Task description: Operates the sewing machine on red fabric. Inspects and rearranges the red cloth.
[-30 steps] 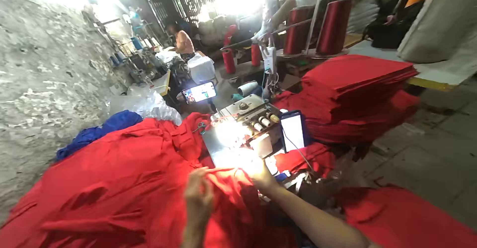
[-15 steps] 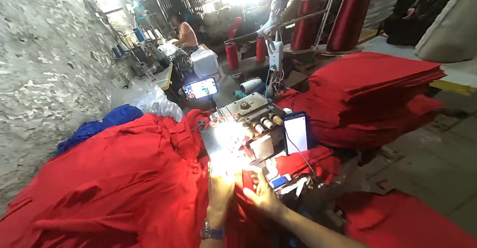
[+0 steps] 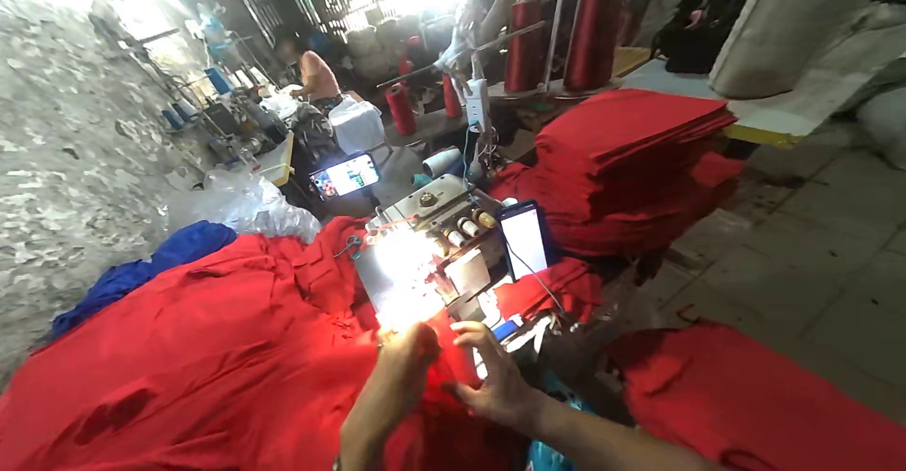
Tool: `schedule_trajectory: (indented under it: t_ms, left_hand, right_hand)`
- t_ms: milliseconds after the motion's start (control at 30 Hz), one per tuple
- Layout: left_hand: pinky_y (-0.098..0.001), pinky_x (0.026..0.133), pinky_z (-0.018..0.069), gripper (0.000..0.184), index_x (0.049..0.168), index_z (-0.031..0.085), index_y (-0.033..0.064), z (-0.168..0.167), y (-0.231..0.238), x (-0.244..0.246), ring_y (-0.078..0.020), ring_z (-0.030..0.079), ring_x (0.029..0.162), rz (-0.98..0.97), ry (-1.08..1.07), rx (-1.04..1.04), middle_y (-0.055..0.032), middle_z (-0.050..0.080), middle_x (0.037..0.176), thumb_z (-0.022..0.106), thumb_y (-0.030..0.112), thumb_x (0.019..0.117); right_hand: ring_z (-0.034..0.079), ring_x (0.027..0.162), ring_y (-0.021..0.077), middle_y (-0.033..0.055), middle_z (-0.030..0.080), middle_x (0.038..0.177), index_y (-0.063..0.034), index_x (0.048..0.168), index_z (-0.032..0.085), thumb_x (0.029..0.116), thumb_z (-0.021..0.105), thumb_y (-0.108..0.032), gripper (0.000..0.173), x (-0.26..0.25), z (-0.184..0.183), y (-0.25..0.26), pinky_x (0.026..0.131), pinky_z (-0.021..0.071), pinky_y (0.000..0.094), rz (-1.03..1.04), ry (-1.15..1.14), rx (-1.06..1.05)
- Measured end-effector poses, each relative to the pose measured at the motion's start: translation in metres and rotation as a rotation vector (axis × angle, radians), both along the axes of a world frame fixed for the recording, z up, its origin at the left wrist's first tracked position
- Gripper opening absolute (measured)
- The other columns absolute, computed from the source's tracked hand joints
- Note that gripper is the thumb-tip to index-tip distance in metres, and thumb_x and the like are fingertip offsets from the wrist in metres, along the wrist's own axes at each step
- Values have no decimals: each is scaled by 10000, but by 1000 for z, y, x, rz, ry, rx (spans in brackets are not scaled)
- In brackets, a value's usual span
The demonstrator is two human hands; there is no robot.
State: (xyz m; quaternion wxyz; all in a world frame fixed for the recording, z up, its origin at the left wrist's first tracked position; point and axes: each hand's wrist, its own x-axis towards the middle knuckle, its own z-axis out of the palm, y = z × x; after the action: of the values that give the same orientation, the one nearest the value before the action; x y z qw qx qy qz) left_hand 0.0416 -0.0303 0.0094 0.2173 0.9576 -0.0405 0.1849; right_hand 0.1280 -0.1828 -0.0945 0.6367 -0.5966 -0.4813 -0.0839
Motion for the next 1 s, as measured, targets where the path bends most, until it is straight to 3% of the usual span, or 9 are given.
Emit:
schedule_trajectory:
  t_ms: [67, 167, 267, 400, 467, 500, 633, 833, 1000]
  left_hand:
    - [-309, 726, 578, 72, 984, 641, 3, 11, -7, -9, -130, 679, 744, -106, 23, -83, -74, 681, 823, 579, 32, 962]
    - [-177, 640, 536, 131, 1038, 663, -21, 16, 10, -5, -39, 639, 663, -49, -153, -121, -64, 691, 786, 594, 66, 969]
    - [-210, 697, 559, 181, 1047, 664, -75, 11, 37, 22, -68, 680, 748, 80, -231, -207, -110, 717, 868, 660, 49, 915]
    - [-212, 823, 560, 180, 987, 718, -48, -15, 62, 55, -45, 670, 891, 178, -201, -341, -97, 712, 1001, 742, 93, 878]
    - [-225, 823, 561, 164, 977, 716, -36, -24, 65, 56, -60, 668, 897, 185, -185, -370, -94, 708, 1004, 743, 86, 871]
    - [-227, 805, 568, 182, 1003, 692, -40, -27, 64, 53, -58, 672, 875, 185, -169, -392, -87, 710, 987, 742, 67, 865]
    - [-196, 753, 567, 248, 1051, 658, -41, -26, 63, 38, -22, 665, 804, 199, -120, -450, -49, 703, 918, 738, 34, 828]
    - [-227, 729, 549, 251, 1042, 669, -49, -28, 61, 32, -61, 654, 768, 229, -123, -315, -74, 697, 867, 732, 85, 839]
    - [-208, 723, 534, 228, 1060, 635, -57, -24, 59, 29, -45, 634, 756, 238, -99, -301, -62, 674, 856, 692, 50, 867]
  right_hand:
    - [656, 1162, 134, 192, 679, 1223, 93, 1349, 494, 844, 821, -268, 702, -5, 3, 0, 1005, 528, 285, 222, 97, -21]
    - [723, 920, 156, 171, 736, 1004, 98, 1246, 592, 854, 783, -109, 483, -15, 3, -11, 858, 584, 357, 550, 313, -250]
    - [712, 861, 142, 145, 732, 950, 60, 1116, 676, 947, 682, -171, 286, -14, -2, -10, 806, 584, 329, 350, 327, -272]
    - [675, 946, 245, 202, 674, 1051, 14, 928, 759, 819, 712, -125, 182, 5, -22, 16, 829, 573, 335, -111, 175, -191]
    - [679, 1067, 304, 258, 685, 1140, 48, 916, 748, 822, 742, -116, 189, 13, -23, 16, 931, 558, 394, 7, 233, -224]
    - [680, 1020, 291, 237, 699, 1068, 56, 924, 740, 818, 749, -129, 213, 12, -23, 13, 906, 553, 397, 81, 256, -250]
    - [675, 1048, 284, 235, 696, 1089, 102, 1109, 677, 843, 756, -149, 375, -6, -25, -8, 956, 529, 415, 333, 374, -423]
    - [644, 780, 122, 136, 691, 909, 49, 1034, 687, 917, 637, -119, 210, -22, -56, -26, 715, 530, 284, 367, 496, -437]
    - [656, 830, 131, 138, 693, 862, 70, 875, 703, 944, 607, -115, 220, -21, -68, -34, 778, 528, 273, 323, 401, -370]
